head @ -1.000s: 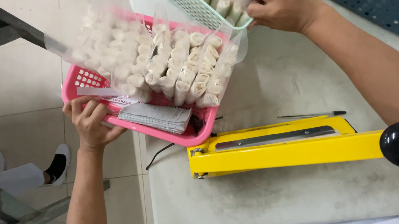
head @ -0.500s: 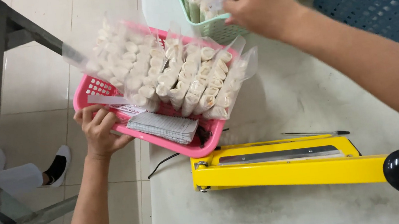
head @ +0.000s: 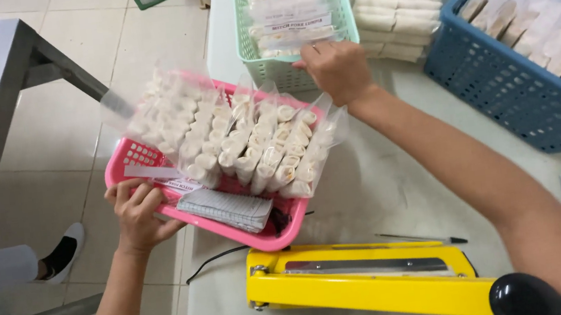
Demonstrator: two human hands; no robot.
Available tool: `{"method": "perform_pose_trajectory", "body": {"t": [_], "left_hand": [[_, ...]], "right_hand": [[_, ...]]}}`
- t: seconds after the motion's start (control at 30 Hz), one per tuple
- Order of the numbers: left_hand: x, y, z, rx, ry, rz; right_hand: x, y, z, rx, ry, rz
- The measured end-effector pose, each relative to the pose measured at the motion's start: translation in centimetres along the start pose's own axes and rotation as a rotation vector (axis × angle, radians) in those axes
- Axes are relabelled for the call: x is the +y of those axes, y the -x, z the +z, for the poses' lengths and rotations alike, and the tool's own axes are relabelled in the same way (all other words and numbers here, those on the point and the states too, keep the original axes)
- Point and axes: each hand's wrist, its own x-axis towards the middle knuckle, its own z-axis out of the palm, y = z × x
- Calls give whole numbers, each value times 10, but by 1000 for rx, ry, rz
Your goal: Packing bundles of food sticks into plastic bags and sealing them with a manual heat sealer.
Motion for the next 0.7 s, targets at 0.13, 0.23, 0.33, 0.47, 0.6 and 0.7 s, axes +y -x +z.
{"method": "perform_pose_trajectory", "body": {"t": [0.13,0.23,0.33,0.47,0.6,0.7], "left_hand": [[2,4,1,-21,-24,-33],[8,2,2,-33,-24,-44],[7,6,7,-39,-22,-51],[15,4,3,-68,-19,-79],[26,-1,0,-90,-32,-88],[46,-11,3,-85,-56,-85]], "right_hand": [[-9,5,30,-50,-11,159],[-16,14,35,-78,-16,187],[-21,12,19,-210,-154,222],[-4,-5,-3,-621,-934,439],[39,-6,-57,-576,-1441,547],[55,32,-78,-628,-1508,749]]}}
